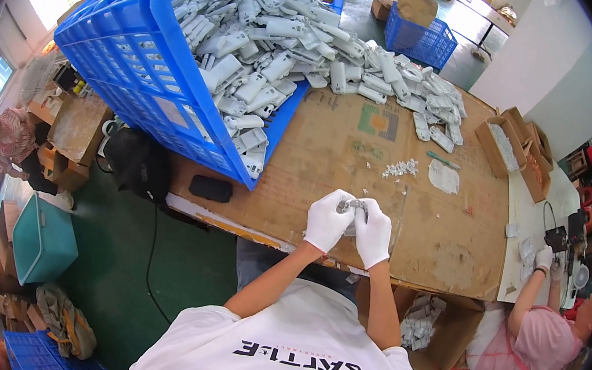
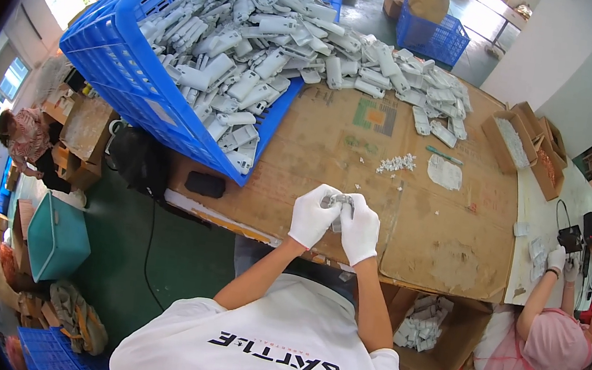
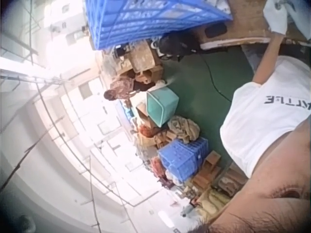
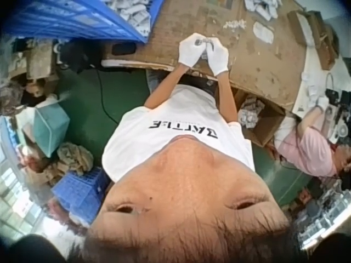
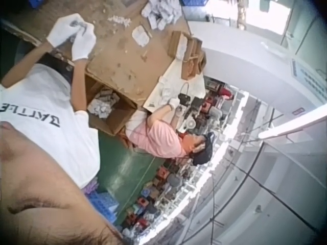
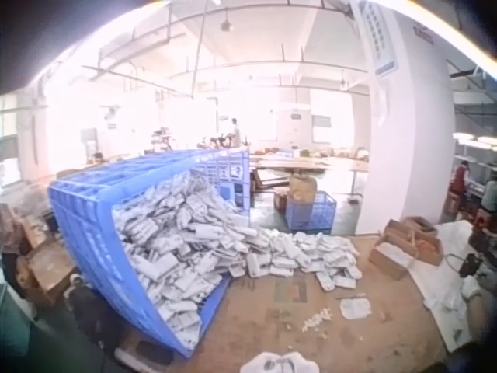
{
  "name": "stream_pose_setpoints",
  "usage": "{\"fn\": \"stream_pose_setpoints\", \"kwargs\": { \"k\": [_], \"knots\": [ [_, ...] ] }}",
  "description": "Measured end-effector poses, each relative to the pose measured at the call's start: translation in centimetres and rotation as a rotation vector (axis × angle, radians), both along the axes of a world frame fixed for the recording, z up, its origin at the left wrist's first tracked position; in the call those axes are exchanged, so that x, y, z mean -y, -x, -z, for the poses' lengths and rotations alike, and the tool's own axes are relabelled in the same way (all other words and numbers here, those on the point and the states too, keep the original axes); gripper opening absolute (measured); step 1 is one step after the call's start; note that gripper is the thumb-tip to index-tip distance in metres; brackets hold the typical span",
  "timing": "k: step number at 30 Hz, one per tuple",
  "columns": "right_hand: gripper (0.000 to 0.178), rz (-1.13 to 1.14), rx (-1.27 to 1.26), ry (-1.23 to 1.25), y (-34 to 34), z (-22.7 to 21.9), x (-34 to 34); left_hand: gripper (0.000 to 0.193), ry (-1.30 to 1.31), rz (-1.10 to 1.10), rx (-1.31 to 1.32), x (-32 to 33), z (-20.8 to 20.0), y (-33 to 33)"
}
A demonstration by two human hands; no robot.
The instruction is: The person assembles small white plastic components into a larger housing component by hand at a factory workbench.
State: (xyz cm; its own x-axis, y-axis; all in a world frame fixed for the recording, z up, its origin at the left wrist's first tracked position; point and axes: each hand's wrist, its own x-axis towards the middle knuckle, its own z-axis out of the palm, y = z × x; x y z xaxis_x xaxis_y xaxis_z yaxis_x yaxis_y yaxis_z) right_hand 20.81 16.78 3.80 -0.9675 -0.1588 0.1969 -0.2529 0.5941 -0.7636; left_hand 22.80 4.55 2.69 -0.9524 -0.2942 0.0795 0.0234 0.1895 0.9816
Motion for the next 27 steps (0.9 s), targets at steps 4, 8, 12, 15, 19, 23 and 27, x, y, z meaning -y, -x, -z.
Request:
{"fn": "stream_pose_setpoints", "kwargs": {
  "k": [4, 8, 12, 15, 19, 23, 27],
  "knots": [
    [0.018, -0.037, 0.006, 0.124, 1.2, -0.5, 0.2, 0.015, 0.113, -0.010, -0.165, 0.5, -0.4, 0.2],
    [0.017, -0.021, 0.143, 0.272, 1.5, -1.2, 0.2, 0.034, 0.235, 0.020, -0.209, 0.9, -1.7, 0.6],
    [0.018, -0.025, 0.256, 0.504, 1.5, 0.0, -0.3, 0.038, 0.297, -0.005, -0.198, 0.1, -1.1, 0.4],
    [0.019, -0.061, 0.263, 0.538, 1.1, 0.5, -0.1, 0.038, 0.294, -0.053, -0.177, -0.3, -1.1, 0.1],
    [0.014, -0.059, 0.219, 0.647, 1.0, 0.9, 0.4, 0.037, 0.345, -0.093, -0.172, -0.7, -1.6, -0.5],
    [0.008, -0.052, 0.193, 0.683, 1.1, 1.4, 0.9, 0.037, 0.375, -0.124, -0.179, -1.0, -1.7, -0.5],
    [0.005, -0.031, 0.198, 0.620, 1.5, 1.2, 1.1, 0.038, 0.423, -0.143, -0.184, -0.9, -1.4, -0.3]
  ]
}}
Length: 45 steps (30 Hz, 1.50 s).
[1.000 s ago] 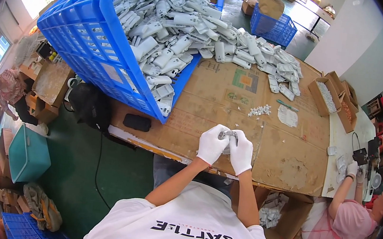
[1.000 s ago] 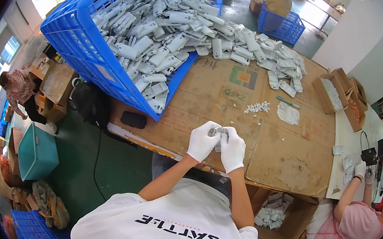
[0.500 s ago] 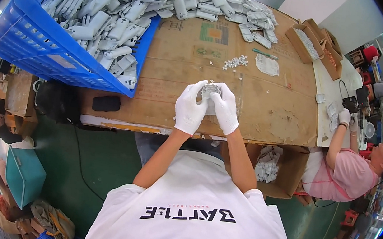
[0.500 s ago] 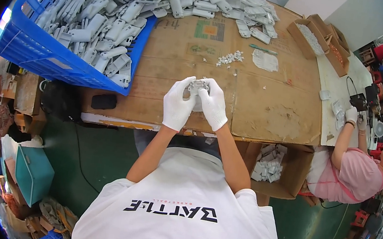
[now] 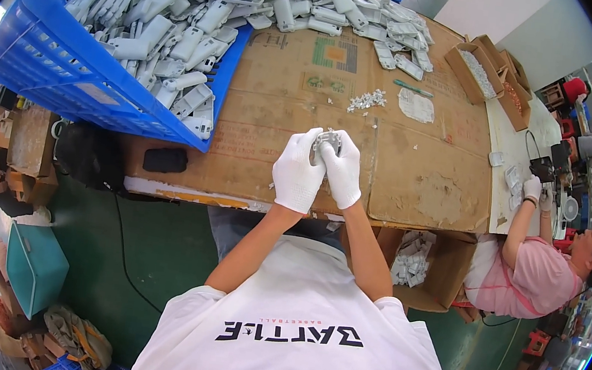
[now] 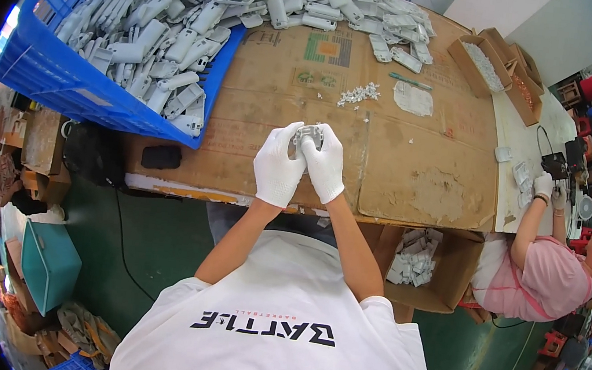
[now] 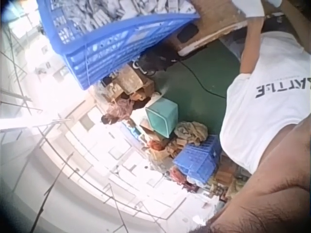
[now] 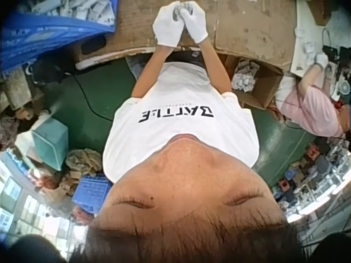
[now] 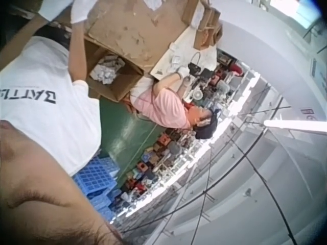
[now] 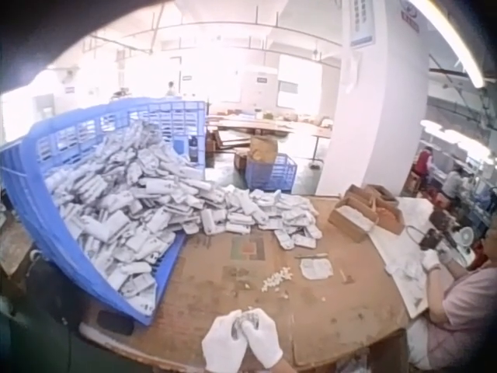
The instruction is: The person assembles small white plastic components into a larger housing component by hand at a factory workbench.
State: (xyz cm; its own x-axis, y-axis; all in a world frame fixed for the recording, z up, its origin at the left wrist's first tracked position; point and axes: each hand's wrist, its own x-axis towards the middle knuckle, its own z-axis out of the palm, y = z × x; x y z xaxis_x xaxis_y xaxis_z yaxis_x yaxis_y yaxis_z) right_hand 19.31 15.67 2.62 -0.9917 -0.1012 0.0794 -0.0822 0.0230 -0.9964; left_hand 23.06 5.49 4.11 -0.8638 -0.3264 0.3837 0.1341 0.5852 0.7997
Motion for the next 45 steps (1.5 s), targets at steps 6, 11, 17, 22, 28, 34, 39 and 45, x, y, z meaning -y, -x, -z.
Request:
{"fn": "stream_pose_setpoints", "kwargs": {
  "k": [6, 11, 17, 22, 28, 34, 39, 45],
  "knots": [
    [0.004, -0.024, 0.031, -0.008, 0.8, 1.3, -0.8, 0.038, -0.040, 0.031, 0.071, -0.4, -0.5, 0.1],
    [0.005, -0.076, 0.042, -0.040, 0.7, 0.1, -1.4, 0.036, -0.064, 0.029, 0.064, -0.7, -0.7, 0.1],
    [0.008, -0.026, 0.033, 0.057, 1.0, 0.8, -1.8, 0.033, -0.034, 0.046, 0.040, -1.6, -0.4, 0.7],
    [0.016, -0.047, 0.034, 0.004, 1.9, 1.8, -3.2, 0.035, -0.062, 0.099, 0.099, -1.5, 0.2, 1.9],
    [0.045, 0.225, -0.644, -0.678, -0.5, -1.3, -4.8, 0.046, -0.155, 0.252, 0.454, 1.6, 2.0, 7.3],
    [0.031, 0.224, -0.636, -0.965, 0.9, 0.0, -7.7, 0.050, -0.130, 0.471, 0.473, -2.9, 1.0, 11.3],
    [0.028, 0.239, -0.631, -1.075, 4.5, -0.5, -12.5, 0.043, -0.354, 0.517, 0.414, -3.0, 1.6, 16.6],
    [0.037, 0.634, -0.503, -1.436, 10.5, 0.3, -26.6, 0.071, 0.547, -0.202, 0.329, 5.8, 0.4, 28.2]
  ]
}}
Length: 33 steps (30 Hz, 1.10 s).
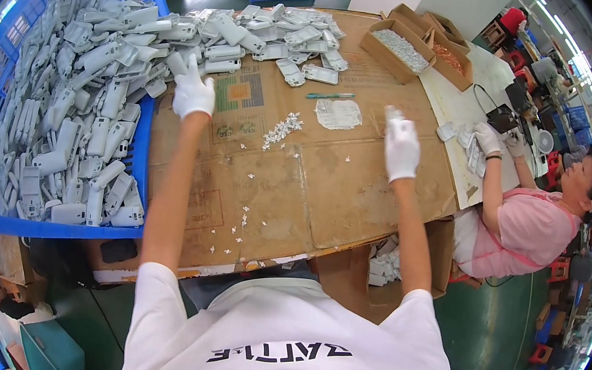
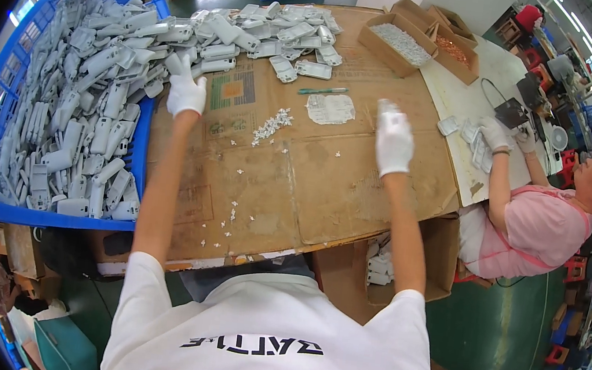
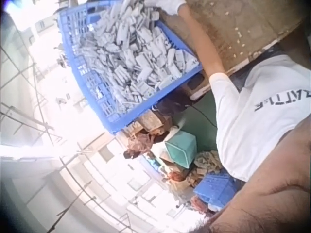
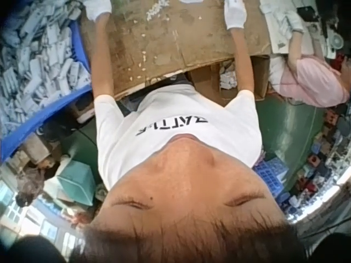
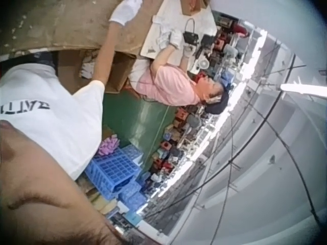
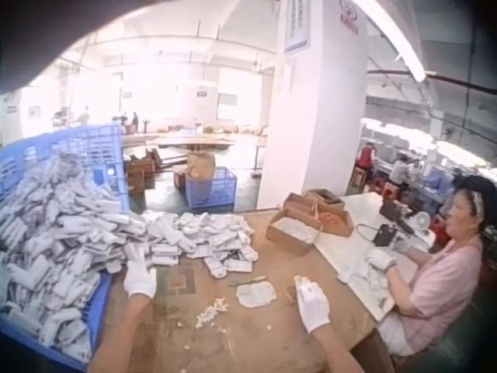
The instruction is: The person assembles small white plastic components into a larger housing component by hand at a factory workbench.
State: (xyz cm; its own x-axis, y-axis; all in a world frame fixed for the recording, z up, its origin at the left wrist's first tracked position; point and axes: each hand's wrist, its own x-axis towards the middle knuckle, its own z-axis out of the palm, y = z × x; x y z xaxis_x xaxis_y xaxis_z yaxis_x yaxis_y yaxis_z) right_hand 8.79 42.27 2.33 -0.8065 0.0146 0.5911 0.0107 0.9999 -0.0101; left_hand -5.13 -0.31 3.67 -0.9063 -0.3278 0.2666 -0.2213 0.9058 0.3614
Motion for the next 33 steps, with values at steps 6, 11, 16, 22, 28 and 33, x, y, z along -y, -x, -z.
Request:
{"fn": "stream_pose_setpoints", "kwargs": {
  "k": [6, 11, 16, 22, 28, 33],
  "knots": [
    [0.034, 0.475, 0.179, -0.273, 4.9, 2.2, -11.3, 0.043, 0.113, -0.005, 0.091, 2.5, 1.3, 6.6],
    [0.018, -0.316, -0.062, -0.054, 4.8, -1.5, 3.3, 0.034, 0.077, -0.081, 0.070, 4.5, 2.6, 7.1],
    [0.011, -0.651, 0.177, 0.251, 4.0, 1.9, 13.1, 0.032, 0.082, -0.076, 0.054, 4.7, 1.4, 2.4],
    [0.006, -0.561, 0.161, 0.230, 4.8, 4.0, 13.2, 0.031, 0.025, -0.008, 0.237, 3.1, 0.5, -7.9],
    [0.005, -0.379, 0.353, 0.158, 4.3, 1.8, 14.1, 0.032, 0.049, 0.118, 0.344, 1.6, -0.2, -15.0],
    [0.004, -0.305, 0.405, -0.123, 4.2, 0.8, 13.1, 0.025, 0.419, 0.183, 0.013, 1.6, -1.4, -15.6]
  ]
}}
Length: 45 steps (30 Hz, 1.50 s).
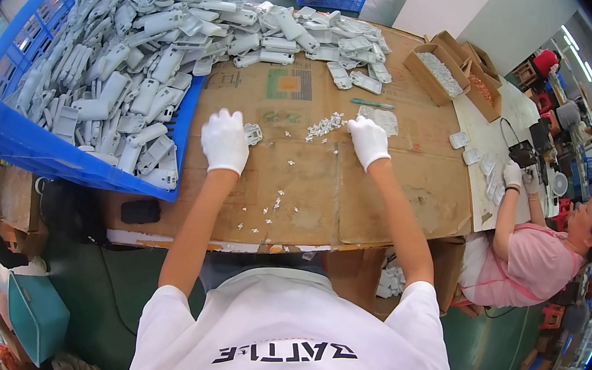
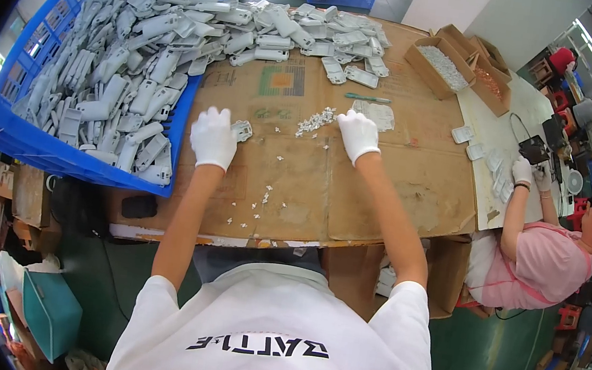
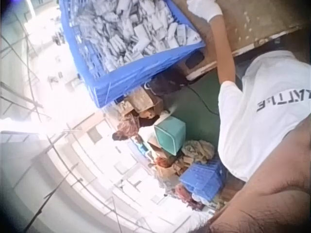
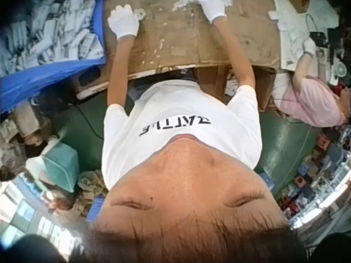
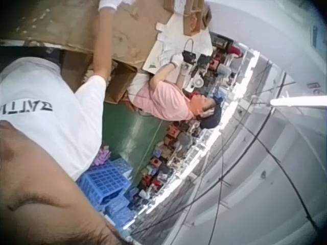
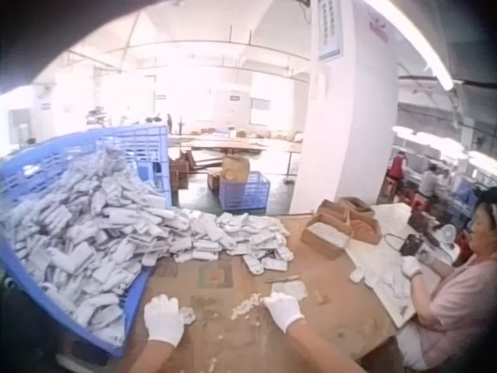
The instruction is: The person assembles small white plastic components into a larger housing component by hand at a factory workbench.
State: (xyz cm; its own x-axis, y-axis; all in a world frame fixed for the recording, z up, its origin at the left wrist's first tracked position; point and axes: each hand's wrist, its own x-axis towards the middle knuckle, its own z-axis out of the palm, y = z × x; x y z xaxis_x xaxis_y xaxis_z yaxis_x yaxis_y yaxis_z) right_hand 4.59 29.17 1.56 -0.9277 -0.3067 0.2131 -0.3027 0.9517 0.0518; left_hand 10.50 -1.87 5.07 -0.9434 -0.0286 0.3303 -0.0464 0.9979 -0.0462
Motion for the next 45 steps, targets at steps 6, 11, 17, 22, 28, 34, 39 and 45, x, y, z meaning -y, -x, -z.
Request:
{"fn": "stream_pose_setpoints", "kwargs": {
  "k": [6, 11, 17, 22, 28, 34, 39, 45],
  "knots": [
    [0.004, -0.236, 0.089, -0.003, 1.8, -1.6, -1.5, 0.031, -0.368, 0.084, 0.417, 2.9, 1.4, 3.0],
    [0.002, -0.162, 0.304, 0.205, 1.5, -1.7, -2.8, 0.038, -1.218, 0.220, 0.442, 3.3, 4.7, 1.4],
    [0.010, -0.253, -0.187, 0.372, -6.7, -4.8, 4.5, 0.034, -1.872, 0.138, 0.471, -1.1, 2.3, -3.8],
    [0.016, -0.362, -0.092, 0.893, -12.3, -5.3, 11.5, 0.033, -1.816, 0.217, 0.254, -3.6, -0.9, -8.2],
    [0.013, -0.357, -0.171, 0.949, -13.3, -5.8, 12.3, 0.039, -1.464, 0.208, 0.123, -3.7, -1.7, -10.6],
    [0.015, -0.405, -0.171, 0.862, -13.7, -6.3, 12.5, 0.037, -1.302, 0.197, 0.115, -4.3, -3.8, -11.6],
    [0.013, -0.245, -0.070, 0.973, -14.5, -7.9, 13.2, 0.035, -1.220, 0.240, 0.133, -3.7, -3.5, -11.8],
    [0.030, -0.215, 0.435, 1.130, -13.5, -6.9, 11.5, 0.029, -1.071, 0.347, 0.062, -3.5, -3.7, -11.9]
  ]
}}
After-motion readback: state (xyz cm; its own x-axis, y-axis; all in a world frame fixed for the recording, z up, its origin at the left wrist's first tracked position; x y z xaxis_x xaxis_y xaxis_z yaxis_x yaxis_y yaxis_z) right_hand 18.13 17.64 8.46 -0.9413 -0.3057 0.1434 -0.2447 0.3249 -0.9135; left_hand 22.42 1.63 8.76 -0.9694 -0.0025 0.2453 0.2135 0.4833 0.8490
